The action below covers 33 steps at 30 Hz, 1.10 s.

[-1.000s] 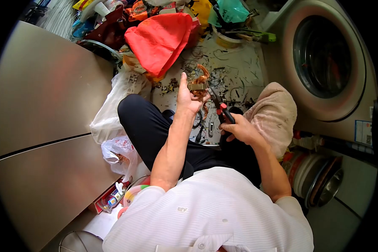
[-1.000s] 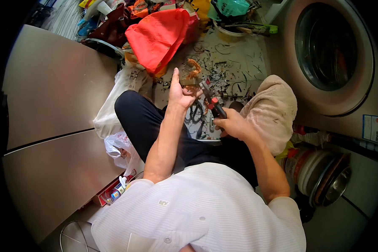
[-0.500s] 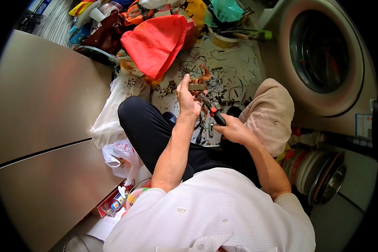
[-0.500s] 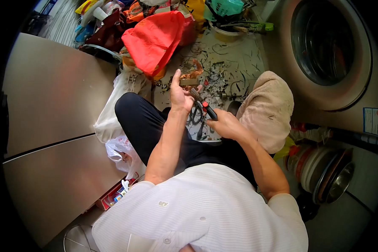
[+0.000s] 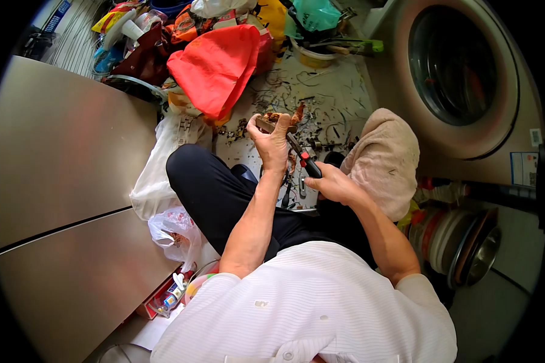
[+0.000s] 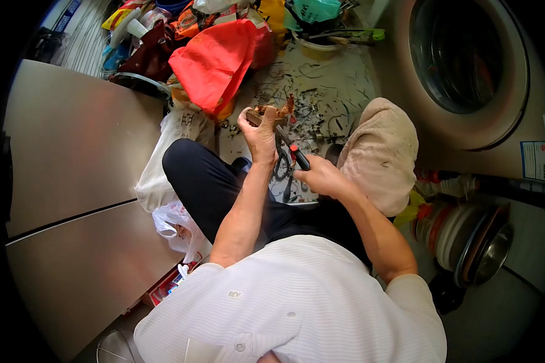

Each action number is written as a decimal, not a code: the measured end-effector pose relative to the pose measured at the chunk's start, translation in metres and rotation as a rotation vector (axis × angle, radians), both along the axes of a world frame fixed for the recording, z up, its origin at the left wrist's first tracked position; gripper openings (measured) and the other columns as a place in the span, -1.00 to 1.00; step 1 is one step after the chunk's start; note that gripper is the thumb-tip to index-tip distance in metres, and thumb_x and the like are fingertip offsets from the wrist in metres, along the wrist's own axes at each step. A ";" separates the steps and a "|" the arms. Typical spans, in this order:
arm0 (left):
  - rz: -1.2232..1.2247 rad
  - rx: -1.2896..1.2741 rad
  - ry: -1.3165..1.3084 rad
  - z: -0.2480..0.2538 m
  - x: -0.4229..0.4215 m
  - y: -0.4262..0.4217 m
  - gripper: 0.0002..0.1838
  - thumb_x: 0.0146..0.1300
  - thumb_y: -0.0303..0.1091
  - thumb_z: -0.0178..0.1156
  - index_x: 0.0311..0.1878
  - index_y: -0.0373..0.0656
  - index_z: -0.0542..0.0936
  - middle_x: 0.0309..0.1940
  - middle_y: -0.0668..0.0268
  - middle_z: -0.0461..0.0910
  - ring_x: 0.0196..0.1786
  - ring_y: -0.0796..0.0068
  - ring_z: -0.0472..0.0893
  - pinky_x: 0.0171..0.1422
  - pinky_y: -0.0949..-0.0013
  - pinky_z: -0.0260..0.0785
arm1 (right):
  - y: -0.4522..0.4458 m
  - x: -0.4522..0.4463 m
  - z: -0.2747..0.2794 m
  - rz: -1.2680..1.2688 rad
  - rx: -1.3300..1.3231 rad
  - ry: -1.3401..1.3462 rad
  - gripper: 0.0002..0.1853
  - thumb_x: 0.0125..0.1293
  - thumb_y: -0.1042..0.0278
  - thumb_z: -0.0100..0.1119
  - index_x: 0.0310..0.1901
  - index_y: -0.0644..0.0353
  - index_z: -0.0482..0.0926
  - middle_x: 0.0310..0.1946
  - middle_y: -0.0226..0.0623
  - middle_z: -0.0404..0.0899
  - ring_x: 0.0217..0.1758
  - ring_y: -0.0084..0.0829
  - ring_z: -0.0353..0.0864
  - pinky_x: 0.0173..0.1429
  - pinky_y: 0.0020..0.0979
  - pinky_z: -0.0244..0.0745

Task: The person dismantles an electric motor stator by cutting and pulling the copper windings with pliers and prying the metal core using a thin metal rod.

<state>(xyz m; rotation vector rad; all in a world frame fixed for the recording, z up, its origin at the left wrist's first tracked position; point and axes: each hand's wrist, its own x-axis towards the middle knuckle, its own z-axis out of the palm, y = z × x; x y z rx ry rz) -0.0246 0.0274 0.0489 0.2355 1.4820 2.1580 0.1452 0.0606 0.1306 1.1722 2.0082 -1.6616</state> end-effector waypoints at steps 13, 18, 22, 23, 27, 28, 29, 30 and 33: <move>0.057 0.195 -0.142 0.025 -0.006 -0.001 -0.19 0.14 -0.05 0.61 0.26 -0.14 0.31 -0.01 0.40 0.46 -0.03 0.60 0.48 0.10 0.48 0.41 | -0.011 -0.001 -0.014 -0.010 0.308 0.025 -0.79 0.38 0.31 0.17 -0.10 0.27 0.61 -0.28 0.24 0.66 -0.07 0.27 0.63 0.01 0.09 0.48; -0.018 0.133 -0.329 0.030 -0.022 -0.013 -0.25 0.21 0.18 0.47 0.15 -0.20 0.38 -0.09 0.20 0.59 -0.14 0.33 0.66 -0.13 0.13 0.71 | -0.014 -0.002 -0.016 0.011 0.428 0.080 -0.77 0.39 0.30 0.20 -0.09 0.30 0.61 -0.41 0.18 0.61 -0.24 0.21 0.62 -0.16 0.01 0.46; -0.116 0.074 -0.520 0.042 -0.027 -0.019 -0.22 0.24 0.36 0.33 0.05 -0.26 0.48 -0.10 0.16 0.61 -0.13 0.30 0.68 -0.07 0.01 0.74 | -0.011 -0.002 -0.007 0.028 0.426 0.039 -0.75 0.39 0.19 0.21 -0.09 0.19 0.64 -0.31 0.14 0.69 -0.15 0.21 0.66 -0.05 0.12 0.48; -0.129 0.065 -0.584 0.043 -0.028 -0.019 -0.23 0.24 0.37 0.33 0.06 -0.25 0.49 -0.09 0.16 0.62 -0.12 0.28 0.68 -0.08 -0.02 0.74 | -0.010 0.000 -0.008 0.034 0.428 0.041 -0.75 0.39 0.19 0.21 -0.09 0.19 0.64 -0.31 0.14 0.69 -0.15 0.21 0.66 -0.05 0.12 0.48; -0.145 0.099 -0.727 0.032 -0.032 -0.019 -0.24 0.27 0.37 0.31 0.08 -0.23 0.51 -0.06 0.16 0.63 -0.11 0.24 0.68 -0.07 -0.09 0.72 | -0.009 0.010 -0.015 0.065 0.547 0.070 -0.76 0.40 0.24 0.25 -0.11 0.26 0.61 -0.37 0.14 0.63 -0.21 0.19 0.63 -0.14 0.04 0.44; -0.202 0.064 -0.751 0.027 -0.033 -0.020 -0.27 0.29 0.34 0.31 0.09 -0.20 0.52 -0.05 0.17 0.64 -0.11 0.24 0.68 -0.07 -0.10 0.71 | -0.007 0.013 -0.015 0.076 0.576 0.040 -0.77 0.39 0.23 0.26 -0.12 0.25 0.60 -0.38 0.13 0.63 -0.21 0.18 0.64 -0.14 0.04 0.45; -0.259 0.029 -0.775 0.022 -0.034 -0.020 -0.31 0.30 0.32 0.31 0.11 -0.18 0.53 -0.04 0.17 0.64 -0.10 0.23 0.68 -0.06 -0.12 0.70 | -0.005 0.014 -0.015 0.078 0.578 0.042 -0.77 0.39 0.23 0.26 -0.12 0.25 0.60 -0.38 0.13 0.63 -0.21 0.18 0.64 -0.14 0.04 0.45; -0.259 0.030 -0.774 0.026 -0.034 -0.021 -0.31 0.30 0.32 0.31 0.11 -0.18 0.53 -0.04 0.17 0.64 -0.10 0.23 0.68 -0.06 -0.12 0.70 | -0.004 0.016 -0.014 0.092 0.579 0.032 -0.77 0.37 0.23 0.26 -0.12 0.23 0.61 -0.35 0.12 0.66 -0.19 0.19 0.65 -0.10 0.06 0.46; -0.401 0.067 -0.567 0.039 -0.032 -0.026 -0.45 0.38 0.13 0.33 0.13 -0.12 0.45 -0.07 0.19 0.63 -0.12 0.25 0.69 -0.17 0.04 0.70 | 0.001 0.022 -0.006 0.100 0.575 0.078 -0.78 0.34 0.25 0.27 -0.12 0.22 0.61 -0.33 0.10 0.68 -0.16 0.19 0.65 -0.05 0.08 0.48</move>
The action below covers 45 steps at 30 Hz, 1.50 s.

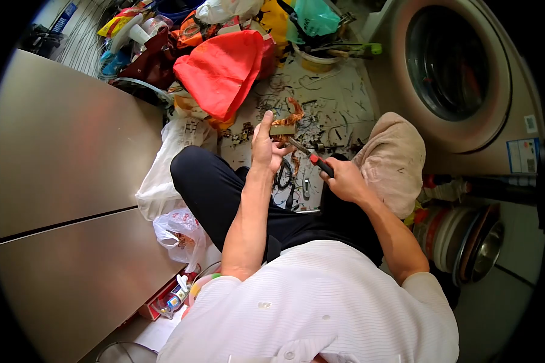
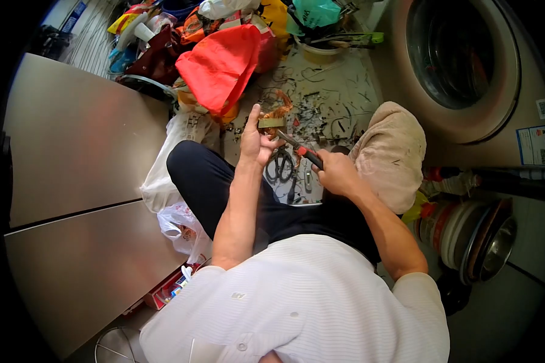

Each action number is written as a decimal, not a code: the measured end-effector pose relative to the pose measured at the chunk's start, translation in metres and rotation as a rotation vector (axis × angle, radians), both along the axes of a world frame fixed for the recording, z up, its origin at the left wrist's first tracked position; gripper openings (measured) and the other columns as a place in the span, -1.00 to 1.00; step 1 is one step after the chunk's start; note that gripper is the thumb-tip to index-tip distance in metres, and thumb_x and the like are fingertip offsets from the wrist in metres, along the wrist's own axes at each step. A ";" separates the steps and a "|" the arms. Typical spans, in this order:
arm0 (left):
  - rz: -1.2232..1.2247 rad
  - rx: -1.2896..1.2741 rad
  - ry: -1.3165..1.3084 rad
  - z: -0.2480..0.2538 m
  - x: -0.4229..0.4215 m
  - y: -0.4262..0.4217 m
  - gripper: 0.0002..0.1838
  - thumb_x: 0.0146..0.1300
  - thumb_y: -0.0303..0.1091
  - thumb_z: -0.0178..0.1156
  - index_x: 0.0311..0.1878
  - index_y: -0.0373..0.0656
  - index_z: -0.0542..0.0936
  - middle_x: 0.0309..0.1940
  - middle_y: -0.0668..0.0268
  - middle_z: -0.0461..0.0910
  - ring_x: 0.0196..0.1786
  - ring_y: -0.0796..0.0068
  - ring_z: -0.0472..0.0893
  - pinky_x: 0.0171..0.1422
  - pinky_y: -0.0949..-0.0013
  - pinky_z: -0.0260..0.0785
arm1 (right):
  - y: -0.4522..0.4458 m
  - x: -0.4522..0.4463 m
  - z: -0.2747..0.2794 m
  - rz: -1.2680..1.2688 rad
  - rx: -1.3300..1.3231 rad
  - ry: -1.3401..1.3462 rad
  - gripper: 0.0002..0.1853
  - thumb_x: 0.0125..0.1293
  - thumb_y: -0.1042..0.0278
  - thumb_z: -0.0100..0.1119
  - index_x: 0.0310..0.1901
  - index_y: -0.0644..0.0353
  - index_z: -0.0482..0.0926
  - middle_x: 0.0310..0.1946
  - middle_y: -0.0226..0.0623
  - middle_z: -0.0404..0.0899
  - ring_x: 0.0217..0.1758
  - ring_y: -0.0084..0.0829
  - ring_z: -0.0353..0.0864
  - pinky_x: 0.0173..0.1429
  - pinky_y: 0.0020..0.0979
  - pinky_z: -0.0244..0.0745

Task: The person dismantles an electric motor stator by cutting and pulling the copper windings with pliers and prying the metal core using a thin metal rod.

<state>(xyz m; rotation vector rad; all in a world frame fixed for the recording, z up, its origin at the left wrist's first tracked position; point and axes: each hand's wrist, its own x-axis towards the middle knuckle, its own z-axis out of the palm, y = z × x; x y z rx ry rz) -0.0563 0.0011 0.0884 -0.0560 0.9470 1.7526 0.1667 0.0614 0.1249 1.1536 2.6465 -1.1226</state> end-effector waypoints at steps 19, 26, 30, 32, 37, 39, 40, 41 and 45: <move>-0.020 -0.055 0.138 -0.007 0.009 0.001 -0.64 0.36 -0.12 0.40 0.04 -0.14 0.57 -0.21 0.31 0.70 -0.19 0.44 0.72 -0.24 0.17 0.67 | 0.021 0.017 0.003 0.024 -0.153 -0.008 -0.80 0.41 0.27 0.23 -0.18 0.25 0.59 -0.38 -0.12 0.70 -0.36 -0.13 0.71 -0.31 -0.21 0.55; 0.128 -0.206 -0.146 -0.025 0.017 0.007 -0.55 0.44 0.08 0.25 0.12 -0.08 0.61 -0.06 0.23 0.67 0.04 0.22 0.62 0.19 -0.13 0.56 | 0.015 0.015 0.013 -0.089 -0.841 -0.012 -0.73 0.54 0.14 0.12 -0.09 0.21 0.54 -0.35 -0.23 0.71 -0.47 -0.44 0.71 -0.56 -0.47 0.44; 0.143 -0.138 -0.275 -0.031 0.016 0.011 -0.64 0.41 -0.03 0.27 0.07 -0.08 0.62 -0.04 0.24 0.68 0.03 0.23 0.63 0.11 -0.13 0.54 | 0.006 0.010 0.017 -0.136 -1.004 0.115 -0.69 0.52 0.13 0.14 -0.03 0.26 0.51 -0.29 -0.17 0.73 -0.53 -0.38 0.69 -0.62 -0.44 0.45; 0.142 -0.107 -0.286 -0.032 0.015 0.011 -0.64 0.40 -0.04 0.27 0.08 -0.07 0.62 -0.04 0.26 0.68 0.06 0.26 0.62 0.13 -0.13 0.53 | 0.006 0.007 0.024 -0.140 -1.042 0.106 -0.70 0.52 0.16 0.12 0.04 0.26 0.50 -0.19 -0.12 0.71 -0.48 -0.33 0.72 -0.57 -0.40 0.56; 0.150 -0.095 -0.204 -0.025 0.020 0.010 -0.66 0.44 -0.07 0.20 0.08 -0.10 0.62 -0.04 0.26 0.67 0.07 0.28 0.63 0.22 -0.03 0.54 | 0.004 0.004 -0.002 -0.140 -0.879 0.130 -0.58 0.47 0.31 0.18 0.31 0.12 0.44 0.01 0.00 0.65 -0.03 -0.11 0.75 -0.26 -0.24 0.71; 0.158 -0.128 -0.093 -0.021 0.020 0.008 -0.68 0.36 -0.11 0.29 0.06 -0.05 0.62 -0.07 0.31 0.69 0.03 0.34 0.64 0.07 -0.01 0.56 | 0.000 0.003 -0.012 -0.038 -0.423 0.204 -0.53 0.43 0.36 0.21 0.34 0.10 0.43 -0.01 0.04 0.64 0.02 0.00 0.71 -0.11 -0.16 0.67; 0.157 -0.128 -0.094 -0.017 0.023 0.007 -0.68 0.36 -0.11 0.29 0.06 -0.05 0.62 -0.07 0.31 0.69 0.03 0.34 0.64 0.07 -0.01 0.56 | -0.002 0.002 -0.012 0.063 0.031 0.267 -0.48 0.38 0.41 0.24 0.36 0.08 0.42 -0.03 0.09 0.63 0.06 0.11 0.66 0.04 -0.08 0.64; 0.181 -0.143 -0.013 -0.013 0.026 0.007 -0.68 0.36 -0.11 0.29 0.05 -0.05 0.61 -0.08 0.33 0.69 0.01 0.37 0.65 0.02 0.04 0.57 | -0.006 0.003 -0.011 -0.035 0.057 0.143 -0.42 0.33 0.51 0.25 0.39 0.21 0.40 0.03 0.11 0.58 0.10 0.13 0.61 0.25 -0.07 0.49; 0.244 -0.160 -0.011 -0.011 0.035 0.008 -0.68 0.37 -0.09 0.27 0.05 -0.06 0.59 -0.09 0.34 0.70 -0.03 0.44 0.66 -0.09 0.16 0.59 | -0.008 0.000 -0.013 -0.076 0.463 0.158 -0.37 0.17 0.60 0.16 0.35 0.24 0.38 -0.04 0.06 0.53 -0.02 0.13 0.55 0.03 0.03 0.53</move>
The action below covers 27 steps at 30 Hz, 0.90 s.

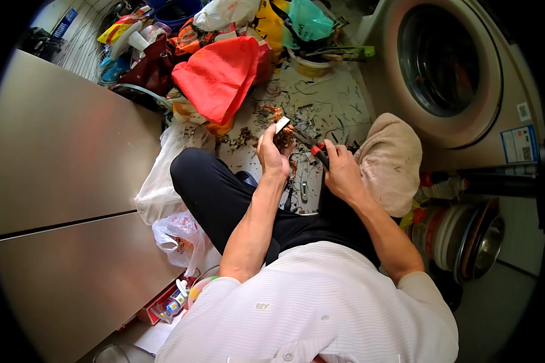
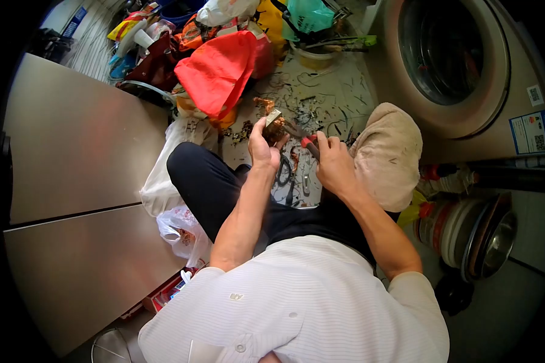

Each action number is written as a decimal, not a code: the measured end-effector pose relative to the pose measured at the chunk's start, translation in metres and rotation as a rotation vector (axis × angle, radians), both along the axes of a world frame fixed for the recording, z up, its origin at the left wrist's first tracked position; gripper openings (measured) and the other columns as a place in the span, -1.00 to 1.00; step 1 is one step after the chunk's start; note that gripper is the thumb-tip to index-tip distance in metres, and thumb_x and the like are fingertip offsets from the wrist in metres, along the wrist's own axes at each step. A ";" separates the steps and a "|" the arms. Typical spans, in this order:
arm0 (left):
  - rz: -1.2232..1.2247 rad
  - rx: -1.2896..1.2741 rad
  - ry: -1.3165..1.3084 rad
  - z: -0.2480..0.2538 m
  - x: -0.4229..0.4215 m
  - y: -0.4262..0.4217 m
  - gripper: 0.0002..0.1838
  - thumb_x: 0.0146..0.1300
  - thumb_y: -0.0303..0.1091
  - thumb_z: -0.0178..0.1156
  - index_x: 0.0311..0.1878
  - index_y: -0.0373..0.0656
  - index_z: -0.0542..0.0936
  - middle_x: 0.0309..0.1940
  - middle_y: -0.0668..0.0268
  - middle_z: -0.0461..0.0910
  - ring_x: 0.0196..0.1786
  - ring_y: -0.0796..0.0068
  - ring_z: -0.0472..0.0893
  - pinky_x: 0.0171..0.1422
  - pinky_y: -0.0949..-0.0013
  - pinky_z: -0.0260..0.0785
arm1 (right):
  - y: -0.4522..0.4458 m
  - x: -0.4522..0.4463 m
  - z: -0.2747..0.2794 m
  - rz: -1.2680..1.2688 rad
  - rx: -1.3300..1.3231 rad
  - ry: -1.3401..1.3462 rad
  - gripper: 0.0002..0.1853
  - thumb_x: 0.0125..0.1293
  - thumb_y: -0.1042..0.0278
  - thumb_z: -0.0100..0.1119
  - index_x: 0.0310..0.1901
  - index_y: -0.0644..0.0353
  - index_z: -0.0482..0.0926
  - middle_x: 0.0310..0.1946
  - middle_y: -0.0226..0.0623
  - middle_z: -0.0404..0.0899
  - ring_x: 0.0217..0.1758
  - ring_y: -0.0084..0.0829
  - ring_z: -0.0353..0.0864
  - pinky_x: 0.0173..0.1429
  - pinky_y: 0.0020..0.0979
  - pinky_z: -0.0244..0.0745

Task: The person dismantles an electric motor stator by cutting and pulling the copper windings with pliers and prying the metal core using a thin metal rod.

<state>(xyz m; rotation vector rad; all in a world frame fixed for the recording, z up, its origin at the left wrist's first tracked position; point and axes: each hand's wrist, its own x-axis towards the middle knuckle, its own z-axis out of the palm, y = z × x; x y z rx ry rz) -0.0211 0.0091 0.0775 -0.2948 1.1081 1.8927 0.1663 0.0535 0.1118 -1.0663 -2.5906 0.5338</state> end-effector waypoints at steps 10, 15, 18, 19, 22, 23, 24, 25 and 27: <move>0.133 -0.010 0.130 -0.016 0.024 0.005 -0.67 0.46 0.01 0.25 -0.07 -0.06 0.52 -0.16 0.40 0.57 -0.08 0.54 0.56 -0.05 0.27 0.49 | 0.002 -0.008 -0.011 -0.035 0.057 -0.096 -0.37 0.11 0.60 0.19 0.29 0.34 0.35 -0.04 0.10 0.47 0.00 0.16 0.52 0.06 0.02 0.52; 0.000 -0.207 0.535 -0.044 0.028 0.004 -0.59 0.43 -0.01 0.30 -0.17 -0.21 0.48 0.01 0.21 0.41 0.05 0.39 0.42 0.20 0.29 0.31 | 0.003 -0.008 -0.011 -0.035 0.036 -0.111 -0.45 0.06 0.57 0.23 0.16 0.35 0.38 -0.06 0.14 0.46 -0.02 0.14 0.52 -0.02 0.06 0.50; 0.006 -0.234 0.714 -0.043 0.033 0.001 -0.58 0.38 -0.05 0.33 -0.17 -0.27 0.49 0.04 0.16 0.36 0.13 0.28 0.35 0.34 0.25 0.18 | 0.003 -0.009 -0.004 -0.061 0.013 -0.186 -0.50 0.03 0.56 0.27 0.06 0.33 0.40 -0.08 0.13 0.48 -0.06 0.11 0.54 -0.04 0.06 0.50; 0.010 -0.230 0.770 -0.039 0.032 0.001 -0.59 0.36 -0.06 0.34 -0.17 -0.27 0.49 0.04 0.15 0.36 0.15 0.26 0.34 0.37 0.24 0.16 | 0.004 -0.009 -0.004 -0.065 0.012 -0.185 -0.50 0.03 0.56 0.27 0.06 0.33 0.40 -0.08 0.13 0.48 -0.06 0.11 0.54 -0.04 0.06 0.50; 0.011 -0.240 0.815 -0.036 0.023 -0.004 -0.62 0.31 -0.12 0.39 -0.22 -0.27 0.51 0.03 0.16 0.40 0.10 0.28 0.39 0.35 0.26 0.20 | 0.009 -0.005 -0.007 -0.040 0.024 -0.198 -0.67 0.10 0.56 0.17 -0.05 0.30 0.47 -0.19 0.06 0.54 -0.11 0.14 0.60 -0.05 0.08 0.53; -0.014 -0.246 0.864 -0.037 0.019 -0.007 -0.62 0.29 -0.14 0.41 -0.24 -0.27 0.51 0.03 0.17 0.42 0.07 0.29 0.40 0.33 0.27 0.23 | 0.013 -0.004 -0.012 -0.029 0.040 -0.189 -0.73 0.11 0.55 0.17 -0.12 0.27 0.46 -0.24 0.03 0.55 -0.18 0.11 0.62 -0.11 0.06 0.54; 0.005 -0.250 0.831 -0.033 0.018 -0.009 -0.62 0.24 -0.17 0.45 -0.35 -0.28 0.52 -0.03 0.18 0.47 0.02 0.32 0.43 0.27 0.30 0.27 | 0.016 -0.003 -0.014 -0.018 0.056 -0.180 -0.79 0.11 0.53 0.17 -0.19 0.25 0.46 -0.30 0.00 0.57 -0.25 0.07 0.63 -0.17 0.04 0.56; 0.004 -0.250 0.837 -0.033 0.015 -0.009 -0.62 0.24 -0.17 0.45 -0.35 -0.28 0.52 -0.03 0.18 0.47 0.02 0.32 0.43 0.27 0.30 0.27 | 0.021 -0.003 -0.015 -0.020 0.055 -0.175 -0.79 0.11 0.53 0.17 -0.19 0.25 0.46 -0.30 0.00 0.57 -0.25 0.07 0.63 -0.17 0.04 0.56; -0.082 -0.155 0.762 -0.028 0.008 -0.012 -0.60 0.23 -0.19 0.46 -0.49 -0.26 0.49 -0.14 0.23 0.49 -0.04 0.38 0.44 0.17 0.31 0.30 | 0.030 0.000 -0.015 -0.009 0.087 -0.109 -0.85 0.13 0.52 0.16 -0.24 0.24 0.47 -0.36 -0.02 0.58 -0.34 0.05 0.65 -0.27 -0.01 0.57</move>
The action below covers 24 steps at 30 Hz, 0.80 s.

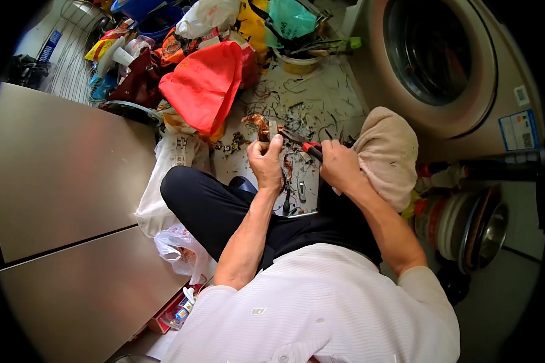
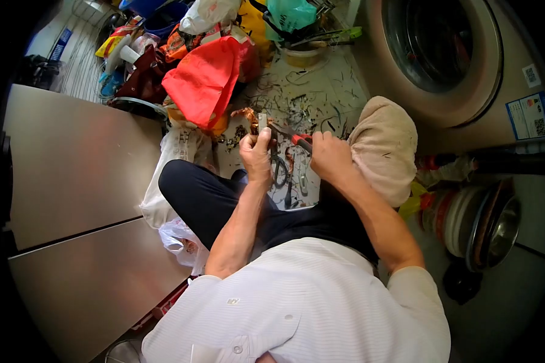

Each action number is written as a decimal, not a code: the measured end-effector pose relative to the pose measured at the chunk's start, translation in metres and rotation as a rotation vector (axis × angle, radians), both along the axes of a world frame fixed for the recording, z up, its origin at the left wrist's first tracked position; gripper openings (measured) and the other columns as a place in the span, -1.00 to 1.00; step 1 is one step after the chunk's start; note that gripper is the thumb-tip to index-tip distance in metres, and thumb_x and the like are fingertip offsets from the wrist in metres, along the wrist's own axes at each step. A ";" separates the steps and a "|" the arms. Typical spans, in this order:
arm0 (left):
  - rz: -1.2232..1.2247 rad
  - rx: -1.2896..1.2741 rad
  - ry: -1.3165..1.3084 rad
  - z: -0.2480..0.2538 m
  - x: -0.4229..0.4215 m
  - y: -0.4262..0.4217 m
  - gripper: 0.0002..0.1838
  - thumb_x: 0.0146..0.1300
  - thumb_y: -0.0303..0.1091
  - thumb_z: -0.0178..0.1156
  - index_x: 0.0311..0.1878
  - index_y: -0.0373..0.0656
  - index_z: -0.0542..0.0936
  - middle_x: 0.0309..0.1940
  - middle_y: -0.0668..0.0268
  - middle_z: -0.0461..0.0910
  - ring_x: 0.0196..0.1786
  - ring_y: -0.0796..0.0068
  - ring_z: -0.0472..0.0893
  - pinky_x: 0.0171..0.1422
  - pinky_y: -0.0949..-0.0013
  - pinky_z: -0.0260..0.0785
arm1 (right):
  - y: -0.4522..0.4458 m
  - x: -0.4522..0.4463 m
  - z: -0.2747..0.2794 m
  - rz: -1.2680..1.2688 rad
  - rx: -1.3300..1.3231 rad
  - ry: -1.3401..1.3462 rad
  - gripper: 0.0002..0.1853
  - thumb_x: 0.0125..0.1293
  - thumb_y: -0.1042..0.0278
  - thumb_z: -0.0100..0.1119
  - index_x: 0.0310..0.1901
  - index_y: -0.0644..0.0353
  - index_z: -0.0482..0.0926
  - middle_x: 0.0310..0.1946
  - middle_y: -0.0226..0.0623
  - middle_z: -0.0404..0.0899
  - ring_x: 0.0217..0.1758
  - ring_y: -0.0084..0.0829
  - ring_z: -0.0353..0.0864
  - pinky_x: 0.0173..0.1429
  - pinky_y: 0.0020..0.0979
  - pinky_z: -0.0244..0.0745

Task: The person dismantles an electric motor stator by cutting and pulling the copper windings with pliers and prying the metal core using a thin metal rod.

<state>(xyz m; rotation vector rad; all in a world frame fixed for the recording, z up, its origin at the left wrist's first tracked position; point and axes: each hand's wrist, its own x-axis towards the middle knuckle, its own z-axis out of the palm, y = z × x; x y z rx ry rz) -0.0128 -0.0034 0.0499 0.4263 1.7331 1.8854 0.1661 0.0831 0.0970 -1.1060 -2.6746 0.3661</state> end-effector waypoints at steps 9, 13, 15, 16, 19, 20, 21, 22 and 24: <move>-0.182 0.076 -0.298 0.055 -0.023 -0.019 -0.75 0.24 -0.33 0.39 -0.49 -0.15 0.55 -0.47 0.44 0.54 -0.36 0.59 0.55 -0.18 0.46 0.48 | 0.065 0.017 0.023 0.220 0.110 -0.067 -0.81 0.04 0.49 0.26 -0.27 0.15 0.52 -0.38 -0.16 0.63 -0.34 0.02 0.68 -0.26 -0.04 0.57; -0.232 0.083 -0.408 0.066 -0.025 -0.026 -0.82 0.27 -0.33 0.36 -0.41 -0.12 0.58 -0.38 0.43 0.58 -0.32 0.61 0.59 -0.19 0.40 0.60 | 0.076 0.016 0.023 0.317 0.138 -0.018 -0.73 -0.01 0.50 0.32 -0.22 0.13 0.53 -0.39 -0.18 0.61 -0.33 0.00 0.67 -0.24 -0.05 0.56; -0.268 0.095 -0.477 0.065 -0.028 -0.026 -0.87 0.31 -0.30 0.32 -0.30 -0.12 0.61 -0.27 0.39 0.63 -0.21 0.57 0.63 -0.12 0.32 0.67 | 0.073 0.012 0.020 0.324 0.154 -0.026 -0.71 -0.02 0.50 0.34 -0.21 0.12 0.53 -0.39 -0.18 0.61 -0.33 0.00 0.67 -0.23 -0.05 0.57; -0.267 0.099 -0.477 0.061 -0.029 -0.024 -0.87 0.31 -0.30 0.32 -0.30 -0.12 0.61 -0.27 0.39 0.63 -0.21 0.57 0.63 -0.12 0.32 0.67 | 0.068 0.010 0.017 0.294 0.126 -0.039 -0.78 0.07 0.45 0.31 -0.22 0.12 0.54 -0.37 -0.18 0.64 -0.33 -0.03 0.69 -0.21 -0.06 0.57; -0.246 0.123 -0.579 0.056 -0.026 -0.023 -0.86 0.34 -0.28 0.29 -0.21 -0.14 0.64 -0.22 0.36 0.67 -0.15 0.53 0.65 -0.09 0.28 0.67 | 0.047 0.010 0.023 0.258 -0.011 -0.056 -0.85 0.23 0.35 0.28 -0.21 0.14 0.56 -0.33 -0.16 0.68 -0.30 -0.05 0.71 -0.20 -0.06 0.57; -0.221 0.119 -0.615 0.053 -0.025 -0.021 -0.83 0.36 -0.25 0.27 -0.15 -0.15 0.65 -0.20 0.34 0.68 -0.13 0.48 0.66 -0.06 0.24 0.67 | 0.043 0.009 0.026 0.245 -0.114 -0.054 -0.83 0.29 0.29 0.29 -0.19 0.16 0.56 -0.32 -0.14 0.70 -0.28 -0.03 0.72 -0.21 -0.05 0.56; -0.194 0.115 -0.651 0.050 -0.025 -0.019 -0.78 0.38 -0.22 0.25 -0.08 -0.15 0.66 -0.17 0.32 0.69 -0.11 0.44 0.67 -0.04 0.19 0.66 | 0.042 0.005 0.030 0.243 -0.244 -0.132 -0.74 0.40 0.18 0.25 -0.15 0.24 0.57 -0.34 -0.14 0.72 -0.32 -0.10 0.74 -0.27 -0.11 0.58; -0.189 0.115 -0.650 0.046 -0.026 -0.017 -0.78 0.38 -0.22 0.25 -0.08 -0.15 0.66 -0.17 0.32 0.69 -0.11 0.44 0.67 -0.04 0.19 0.66 | 0.042 0.002 0.034 0.248 -0.244 -0.132 -0.74 0.40 0.18 0.25 -0.15 0.24 0.57 -0.34 -0.14 0.72 -0.32 -0.10 0.74 -0.27 -0.11 0.58; -0.180 0.175 -0.850 0.041 -0.029 -0.013 -0.59 0.43 -0.12 0.15 0.14 -0.23 0.62 -0.05 0.17 0.71 -0.01 0.17 0.70 0.03 0.08 0.64 | 0.037 -0.002 0.048 0.023 -1.077 -0.164 -0.72 0.43 0.18 0.21 -0.14 0.29 0.59 -0.40 -0.19 0.71 -0.39 -0.26 0.73 -0.31 -0.17 0.60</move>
